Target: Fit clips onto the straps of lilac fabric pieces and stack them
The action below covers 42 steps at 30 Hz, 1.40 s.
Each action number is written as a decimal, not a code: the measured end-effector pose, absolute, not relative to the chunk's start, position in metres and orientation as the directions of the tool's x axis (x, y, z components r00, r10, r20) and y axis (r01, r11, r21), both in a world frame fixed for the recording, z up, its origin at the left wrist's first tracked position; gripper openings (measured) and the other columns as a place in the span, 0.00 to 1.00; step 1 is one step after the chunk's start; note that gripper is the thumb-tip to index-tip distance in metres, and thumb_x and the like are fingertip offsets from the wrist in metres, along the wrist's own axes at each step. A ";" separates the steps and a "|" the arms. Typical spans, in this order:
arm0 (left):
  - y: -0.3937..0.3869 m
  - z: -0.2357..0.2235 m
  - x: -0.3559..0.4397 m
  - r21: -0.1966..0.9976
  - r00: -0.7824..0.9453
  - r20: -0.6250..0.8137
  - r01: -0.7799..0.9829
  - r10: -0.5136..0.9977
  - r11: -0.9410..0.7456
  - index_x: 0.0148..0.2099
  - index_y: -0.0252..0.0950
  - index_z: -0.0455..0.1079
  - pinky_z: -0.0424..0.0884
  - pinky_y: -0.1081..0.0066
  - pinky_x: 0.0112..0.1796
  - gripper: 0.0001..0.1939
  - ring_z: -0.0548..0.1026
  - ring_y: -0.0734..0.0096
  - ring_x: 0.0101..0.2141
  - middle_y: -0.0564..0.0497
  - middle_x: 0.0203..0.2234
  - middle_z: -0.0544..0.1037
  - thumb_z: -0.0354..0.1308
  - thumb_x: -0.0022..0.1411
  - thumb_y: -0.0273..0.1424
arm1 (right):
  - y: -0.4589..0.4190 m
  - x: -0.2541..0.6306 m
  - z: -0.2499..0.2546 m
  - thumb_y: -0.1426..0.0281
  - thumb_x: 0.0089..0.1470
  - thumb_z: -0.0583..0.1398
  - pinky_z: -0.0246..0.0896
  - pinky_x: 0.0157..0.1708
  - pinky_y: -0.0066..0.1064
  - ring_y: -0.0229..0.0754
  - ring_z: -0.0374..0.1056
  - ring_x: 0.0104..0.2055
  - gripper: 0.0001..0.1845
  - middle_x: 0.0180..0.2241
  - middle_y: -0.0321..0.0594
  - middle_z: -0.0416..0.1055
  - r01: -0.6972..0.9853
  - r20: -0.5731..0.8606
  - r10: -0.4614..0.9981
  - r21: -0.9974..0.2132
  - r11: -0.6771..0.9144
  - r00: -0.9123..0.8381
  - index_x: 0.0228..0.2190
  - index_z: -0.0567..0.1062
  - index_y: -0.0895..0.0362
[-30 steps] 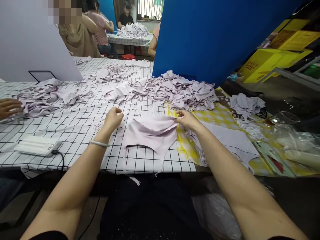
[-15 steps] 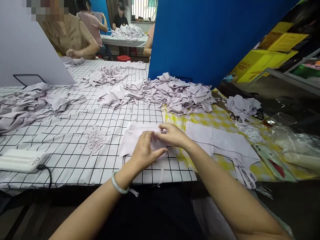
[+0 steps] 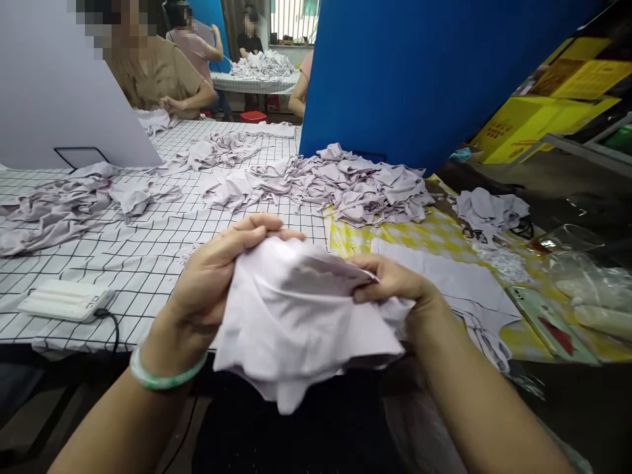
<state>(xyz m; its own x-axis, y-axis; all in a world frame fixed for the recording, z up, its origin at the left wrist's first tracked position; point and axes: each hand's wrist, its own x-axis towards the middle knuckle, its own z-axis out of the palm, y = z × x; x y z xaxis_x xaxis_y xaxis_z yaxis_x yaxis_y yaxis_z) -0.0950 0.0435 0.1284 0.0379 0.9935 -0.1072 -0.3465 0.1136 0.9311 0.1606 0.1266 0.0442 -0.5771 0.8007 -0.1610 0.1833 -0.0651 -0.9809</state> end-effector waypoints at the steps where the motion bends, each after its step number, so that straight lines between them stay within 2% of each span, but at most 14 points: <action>1: 0.050 0.117 -0.105 0.943 -0.018 -0.141 -0.306 0.990 0.129 0.43 0.35 0.69 0.78 0.60 0.38 0.08 0.79 0.60 0.36 0.46 0.34 0.79 0.53 0.61 0.27 | 0.134 0.168 0.046 0.62 0.33 0.74 0.67 0.29 0.32 0.44 0.71 0.31 0.22 0.29 0.37 0.75 0.228 -0.202 0.770 -0.971 -0.075 -0.606 0.33 0.79 0.55; 4: 0.069 0.066 -0.133 0.983 -0.213 -0.184 -0.058 0.960 0.175 0.50 0.34 0.67 0.77 0.56 0.43 0.14 0.78 0.56 0.44 0.39 0.44 0.78 0.55 0.61 0.29 | 0.156 0.178 0.037 0.64 0.43 0.69 0.68 0.38 0.36 0.45 0.71 0.39 0.20 0.40 0.41 0.76 0.401 -0.183 0.862 -0.916 0.026 -0.473 0.40 0.76 0.55; 6: 0.069 0.029 -0.145 0.949 -0.362 -0.021 0.286 0.932 0.133 0.55 0.35 0.64 0.71 0.50 0.52 0.20 0.71 0.52 0.55 0.36 0.55 0.72 0.57 0.61 0.33 | 0.158 0.177 0.021 0.66 0.47 0.65 0.66 0.47 0.42 0.49 0.69 0.46 0.19 0.46 0.46 0.73 0.579 -0.057 0.974 -0.811 0.083 -0.220 0.42 0.75 0.56; 8: 0.054 -0.002 -0.148 0.790 -0.338 0.198 0.611 0.920 0.055 0.58 0.36 0.63 0.62 0.46 0.59 0.23 0.63 0.49 0.61 0.36 0.59 0.67 0.57 0.62 0.34 | 0.145 0.176 0.002 0.68 0.51 0.61 0.64 0.50 0.45 0.51 0.68 0.49 0.15 0.47 0.48 0.71 0.698 0.094 0.991 -0.703 0.137 -0.100 0.42 0.73 0.55; 10: 0.031 -0.024 -0.143 0.601 -0.188 0.299 0.799 0.936 -0.032 0.60 0.37 0.62 0.56 0.44 0.62 0.24 0.59 0.47 0.63 0.37 0.61 0.65 0.56 0.62 0.35 | 0.122 0.174 -0.015 0.71 0.52 0.57 0.62 0.53 0.45 0.51 0.67 0.51 0.16 0.48 0.46 0.70 0.728 0.186 0.957 -0.620 0.292 -0.224 0.44 0.71 0.54; 14: 0.007 -0.043 -0.124 0.330 0.005 0.282 0.939 0.960 -0.102 0.60 0.37 0.62 0.55 0.41 0.60 0.28 0.59 0.41 0.62 0.37 0.62 0.64 0.59 0.57 0.34 | 0.099 0.169 -0.037 0.78 0.48 0.55 0.60 0.53 0.47 0.55 0.63 0.53 0.25 0.51 0.49 0.68 0.816 0.212 0.878 -0.326 0.477 -0.428 0.49 0.68 0.55; 18: 0.023 -0.043 -0.125 0.189 0.038 0.292 0.977 0.956 -0.097 0.38 0.36 0.70 0.69 0.52 0.47 0.06 0.72 0.48 0.47 0.39 0.45 0.76 0.53 0.59 0.26 | 0.116 0.162 -0.042 0.78 0.52 0.53 0.62 0.46 0.44 0.54 0.65 0.44 0.14 0.40 0.50 0.71 0.892 0.251 0.893 -0.167 0.421 -0.375 0.39 0.72 0.56; 20: 0.028 -0.041 -0.138 0.198 -0.016 0.310 0.979 0.951 -0.048 0.32 0.38 0.67 0.71 0.57 0.38 0.07 0.73 0.53 0.38 0.42 0.35 0.76 0.50 0.60 0.24 | 0.120 0.160 -0.040 0.78 0.55 0.52 0.62 0.45 0.42 0.52 0.66 0.41 0.11 0.35 0.47 0.70 0.871 0.321 0.871 -0.203 0.447 -0.372 0.35 0.72 0.55; 23: 0.026 -0.036 -0.159 0.319 -0.087 0.353 0.947 0.932 -0.033 0.33 0.39 0.66 0.71 0.60 0.39 0.05 0.73 0.56 0.38 0.44 0.34 0.76 0.51 0.60 0.26 | 0.117 0.159 -0.041 0.77 0.57 0.51 0.63 0.45 0.41 0.51 0.66 0.41 0.10 0.36 0.46 0.70 0.797 0.425 0.828 -0.316 0.515 -0.366 0.36 0.70 0.53; 28: 0.024 -0.032 -0.152 0.367 -0.035 0.373 0.924 0.927 -0.113 0.50 0.37 0.70 0.64 0.49 0.56 0.15 0.68 0.49 0.55 0.39 0.52 0.73 0.54 0.62 0.34 | 0.141 0.143 -0.046 0.69 0.57 0.55 0.63 0.46 0.44 0.53 0.66 0.44 0.05 0.38 0.48 0.70 0.829 0.324 0.924 -0.446 0.336 -0.200 0.36 0.70 0.54; 32: 0.026 -0.041 -0.142 0.266 0.150 0.131 0.947 0.980 -0.180 0.63 0.39 0.63 0.50 0.36 0.62 0.26 0.57 0.42 0.65 0.39 0.65 0.62 0.55 0.63 0.38 | 0.146 0.149 -0.029 0.70 0.54 0.57 0.61 0.47 0.48 0.58 0.66 0.46 0.06 0.40 0.51 0.71 0.882 0.239 0.965 -0.423 0.206 -0.110 0.35 0.72 0.55; 34: 0.021 -0.045 -0.142 0.262 0.162 0.122 0.947 0.979 -0.189 0.65 0.38 0.61 0.48 0.32 0.61 0.28 0.54 0.39 0.66 0.37 0.66 0.60 0.54 0.64 0.39 | 0.113 0.166 -0.020 0.70 0.56 0.56 0.62 0.45 0.44 0.55 0.67 0.44 0.06 0.39 0.49 0.72 0.831 0.254 0.964 -0.519 0.201 -0.075 0.36 0.73 0.54; 38: 0.012 -0.041 -0.113 0.399 0.263 0.359 0.824 0.895 -0.402 0.62 0.37 0.62 0.56 0.38 0.61 0.23 0.60 0.46 0.64 0.36 0.62 0.66 0.54 0.66 0.31 | 0.009 0.196 -0.033 0.57 0.57 0.60 0.62 0.32 0.37 0.48 0.69 0.30 0.13 0.25 0.38 0.74 0.602 -0.196 0.967 -0.797 -0.060 -0.163 0.28 0.77 0.51; 42: 0.019 -0.040 -0.041 0.628 0.469 0.415 0.473 0.780 -0.618 0.56 0.37 0.68 0.73 0.53 0.53 0.18 0.72 0.57 0.54 0.38 0.53 0.74 0.53 0.65 0.24 | -0.040 0.194 -0.072 0.50 0.52 0.64 0.64 0.44 0.40 0.51 0.72 0.42 0.20 0.37 0.42 0.78 0.307 -0.380 0.922 -0.889 -0.341 -0.078 0.34 0.79 0.54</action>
<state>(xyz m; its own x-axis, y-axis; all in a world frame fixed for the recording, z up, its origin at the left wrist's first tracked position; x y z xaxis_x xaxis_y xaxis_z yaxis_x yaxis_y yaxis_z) -0.0406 0.0191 -0.0396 0.4686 0.7798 0.4153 0.4726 -0.6184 0.6279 0.1941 -0.0399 -0.0717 -0.0778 0.9217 -0.3800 0.3070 -0.3405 -0.8887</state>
